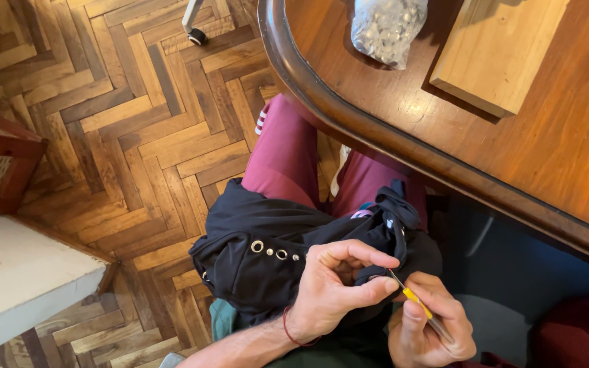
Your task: Attaching metal eyelets to a black strap using a manual press machine
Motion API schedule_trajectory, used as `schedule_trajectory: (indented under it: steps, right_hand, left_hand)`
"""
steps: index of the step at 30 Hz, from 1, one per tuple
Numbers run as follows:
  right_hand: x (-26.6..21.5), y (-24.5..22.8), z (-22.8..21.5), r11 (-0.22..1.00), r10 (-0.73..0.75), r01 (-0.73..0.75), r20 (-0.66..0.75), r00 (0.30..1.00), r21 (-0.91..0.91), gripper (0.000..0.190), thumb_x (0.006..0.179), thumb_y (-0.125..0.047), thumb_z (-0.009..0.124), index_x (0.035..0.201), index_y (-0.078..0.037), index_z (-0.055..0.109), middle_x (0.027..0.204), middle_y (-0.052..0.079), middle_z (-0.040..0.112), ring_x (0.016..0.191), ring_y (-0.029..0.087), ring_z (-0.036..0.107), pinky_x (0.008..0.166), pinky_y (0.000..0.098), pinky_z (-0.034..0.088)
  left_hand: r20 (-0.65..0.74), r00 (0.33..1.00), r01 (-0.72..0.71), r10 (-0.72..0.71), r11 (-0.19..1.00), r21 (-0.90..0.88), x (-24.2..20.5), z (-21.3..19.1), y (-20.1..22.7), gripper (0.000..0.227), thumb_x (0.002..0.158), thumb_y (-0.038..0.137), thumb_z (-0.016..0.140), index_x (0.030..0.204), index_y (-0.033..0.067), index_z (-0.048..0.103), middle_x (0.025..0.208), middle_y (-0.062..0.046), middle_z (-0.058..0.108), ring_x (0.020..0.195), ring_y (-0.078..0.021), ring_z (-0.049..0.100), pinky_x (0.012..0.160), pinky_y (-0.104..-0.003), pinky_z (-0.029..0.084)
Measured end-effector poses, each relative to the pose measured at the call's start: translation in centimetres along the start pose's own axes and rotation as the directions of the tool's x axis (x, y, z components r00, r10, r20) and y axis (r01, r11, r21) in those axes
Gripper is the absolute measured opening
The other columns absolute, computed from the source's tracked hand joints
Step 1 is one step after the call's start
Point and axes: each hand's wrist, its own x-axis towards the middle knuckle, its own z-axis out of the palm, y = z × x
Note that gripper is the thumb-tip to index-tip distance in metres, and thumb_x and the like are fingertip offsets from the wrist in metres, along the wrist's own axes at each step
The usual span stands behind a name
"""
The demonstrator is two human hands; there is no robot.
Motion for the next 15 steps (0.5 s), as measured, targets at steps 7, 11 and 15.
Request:
schedule_trajectory:
  steps: [7, 11, 15]
  right_hand:
    - [-0.17, 0.12, -0.77, 1.000, 0.013, -0.012, 0.048, 0.999, -0.027, 0.023, 0.107, -0.018, 0.079, 0.109, 0.003, 0.070, 0.090, 0.022, 0.075, 0.069, 0.028, 0.067, 0.074, 0.0388, 0.062]
    - [-0.55, 0.68, -0.72, 1.000, -0.005, 0.005, 0.006, 1.000, -0.001, 0.027, 0.108, -0.021, 0.079, 0.108, 0.005, 0.070, 0.093, 0.024, 0.075, 0.066, 0.029, 0.066, 0.070, 0.0403, 0.060]
    - [-0.39, 0.45, -0.64, 1.000, 0.008, -0.008, -0.006, 1.000, 0.016, 0.031, 0.111, -0.028, 0.077, 0.105, 0.001, 0.067, 0.091, 0.024, 0.075, 0.064, 0.029, 0.067, 0.068, 0.0416, 0.060]
  left_hand:
    - [0.002, 1.000, 0.027, -0.027, 0.999, 0.027, 0.20, -0.06, 0.15, 0.025, 0.096, 0.003, 0.095, 0.119, 0.0033, 0.087, 0.109, -0.006, 0.087, 0.096, -0.0033, 0.076, 0.087, -0.017, 0.062]
    - [0.027, 0.999, 0.026, -0.027, 0.999, 0.026, 0.18, -0.21, -0.13, 0.026, 0.096, 0.007, 0.096, 0.120, 0.0050, 0.086, 0.116, -0.006, 0.088, 0.101, -0.0041, 0.077, 0.093, -0.018, 0.062]
    - [0.038, 0.999, 0.031, -0.033, 0.999, 0.043, 0.15, -0.14, 0.15, 0.027, 0.096, 0.008, 0.096, 0.121, 0.0043, 0.086, 0.111, -0.004, 0.087, 0.098, -0.0033, 0.075, 0.090, -0.017, 0.060]
